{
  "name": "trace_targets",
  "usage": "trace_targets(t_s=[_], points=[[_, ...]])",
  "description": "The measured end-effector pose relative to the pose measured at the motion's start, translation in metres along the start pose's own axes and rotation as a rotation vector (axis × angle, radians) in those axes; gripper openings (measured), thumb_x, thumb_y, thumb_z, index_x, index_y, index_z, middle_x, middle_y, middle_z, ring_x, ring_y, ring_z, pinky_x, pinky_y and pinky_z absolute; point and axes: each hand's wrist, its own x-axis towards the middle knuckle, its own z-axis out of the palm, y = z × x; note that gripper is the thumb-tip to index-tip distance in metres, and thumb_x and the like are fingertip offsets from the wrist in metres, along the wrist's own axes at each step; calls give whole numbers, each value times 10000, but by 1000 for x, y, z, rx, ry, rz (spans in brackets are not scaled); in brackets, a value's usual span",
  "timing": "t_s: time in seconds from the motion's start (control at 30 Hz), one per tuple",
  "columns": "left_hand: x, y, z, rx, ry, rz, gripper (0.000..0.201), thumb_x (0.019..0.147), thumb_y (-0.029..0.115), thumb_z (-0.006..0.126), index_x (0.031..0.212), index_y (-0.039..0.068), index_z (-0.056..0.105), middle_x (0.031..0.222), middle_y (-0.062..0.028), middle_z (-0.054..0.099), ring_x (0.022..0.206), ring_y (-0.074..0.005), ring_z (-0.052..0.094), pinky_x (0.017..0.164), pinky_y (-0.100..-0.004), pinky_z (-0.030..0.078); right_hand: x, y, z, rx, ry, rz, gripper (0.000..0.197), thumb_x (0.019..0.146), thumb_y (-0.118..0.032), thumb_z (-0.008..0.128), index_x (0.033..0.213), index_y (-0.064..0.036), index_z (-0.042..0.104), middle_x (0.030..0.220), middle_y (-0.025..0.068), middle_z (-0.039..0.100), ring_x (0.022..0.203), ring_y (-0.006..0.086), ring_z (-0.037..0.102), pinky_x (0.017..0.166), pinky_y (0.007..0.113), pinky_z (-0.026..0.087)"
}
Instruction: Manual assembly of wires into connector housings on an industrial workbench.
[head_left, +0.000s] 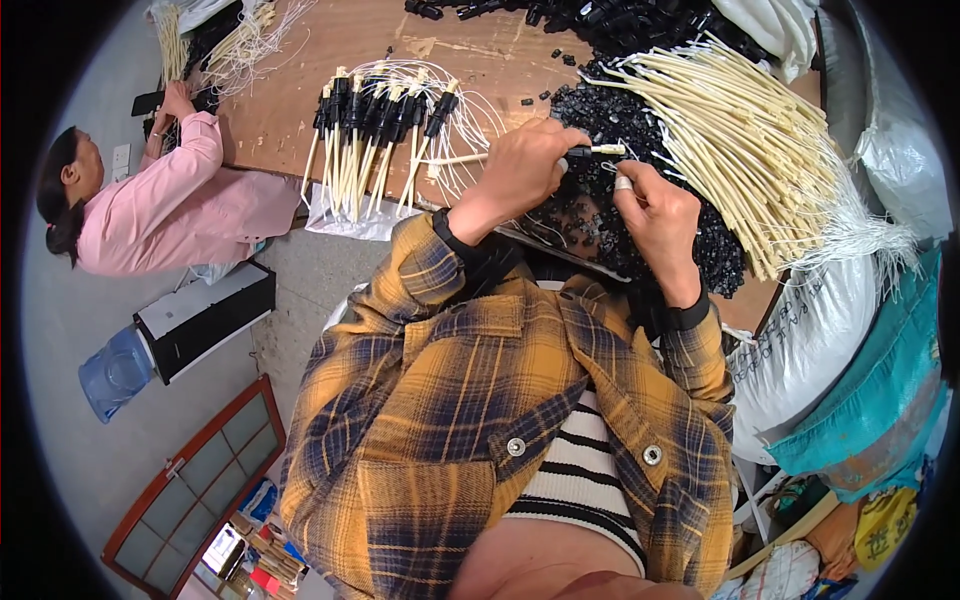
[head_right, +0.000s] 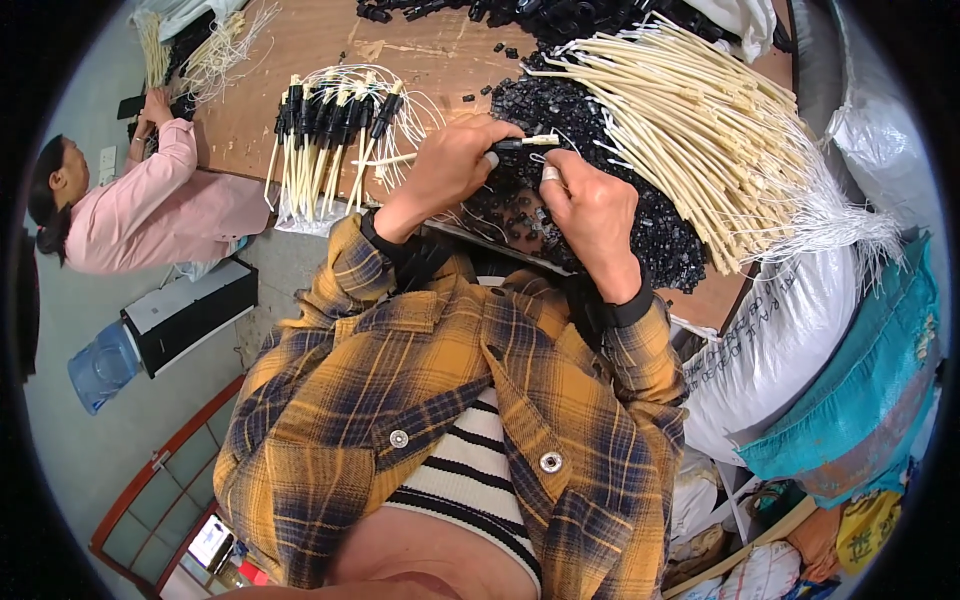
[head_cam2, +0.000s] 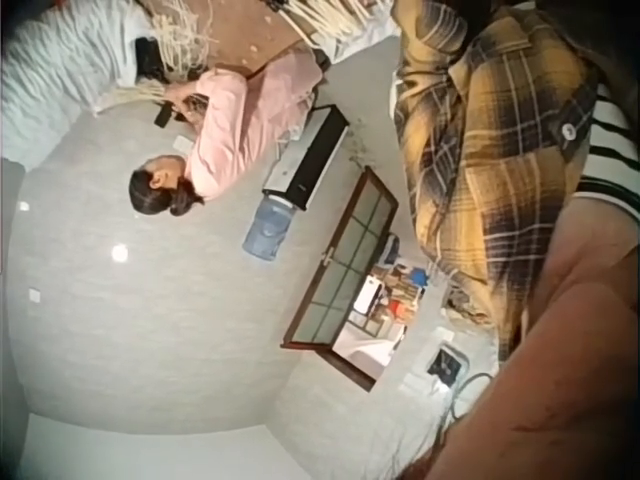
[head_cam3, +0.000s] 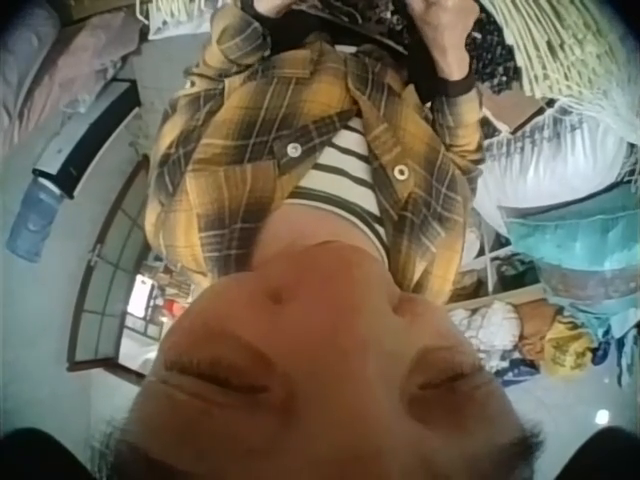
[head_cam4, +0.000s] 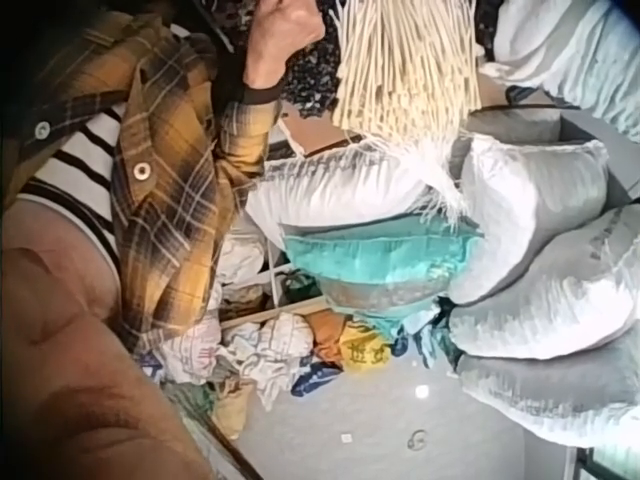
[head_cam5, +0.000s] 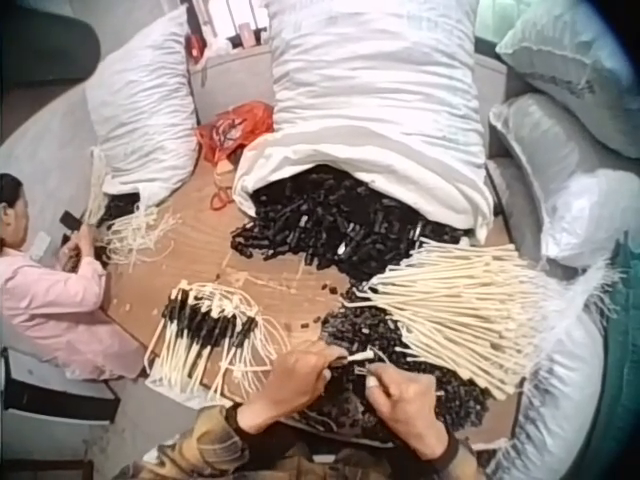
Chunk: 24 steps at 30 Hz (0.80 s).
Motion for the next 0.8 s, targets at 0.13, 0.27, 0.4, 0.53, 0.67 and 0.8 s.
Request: trace_targets(t_s=[0.13,0.27,0.4,0.53,0.67,0.8], points=[[3,10,-6,-21,-133,-54,382,716,-25,611,1075,103,636,923,-107,630,897,-313,608,749,-406,492,1,0,6,-16,-1,19,98,807,-96,665,902,-84,685,572,83,575,473,186,568,467,299,439],[1,13,2,-41,-15,35,321,712,-6,550,981,120,671,781,-64,600,814,-278,613,635,-406,487,1,-1,8,-28,-19,31,84,812,-108,667,892,-86,683,565,82,572,473,193,567,468,306,441],[1,14,3,-62,-76,36,333,714,-2,550,1002,122,663,812,-54,628,836,-284,613,646,-412,491,0,1,7,29,-76,34,96,826,-109,654,915,-77,672,616,96,597,518,203,592,495,309,456],[8,22,-4,-131,-268,-44,380,711,-16,576,1066,106,630,904,-81,654,896,-303,609,718,-399,495,-4,-3,6,113,-183,-33,152,858,-77,598,1005,-46,619,777,163,641,651,325,634,563,361,495],[8,13,-5,-370,-203,29,423,692,-25,646,1097,90,603,898,-83,662,892,-283,621,768,-359,498,-2,-5,2,75,-214,-29,120,883,-85,597,995,-47,618,783,174,638,679,350,630,565,378,494],[14,8,-4,-310,97,206,249,640,3,706,866,95,656,770,-31,632,757,-237,597,658,-330,483,-1,-2,3,37,-178,-18,130,883,-101,610,1003,-52,623,782,163,640,665,328,640,564,366,495]])
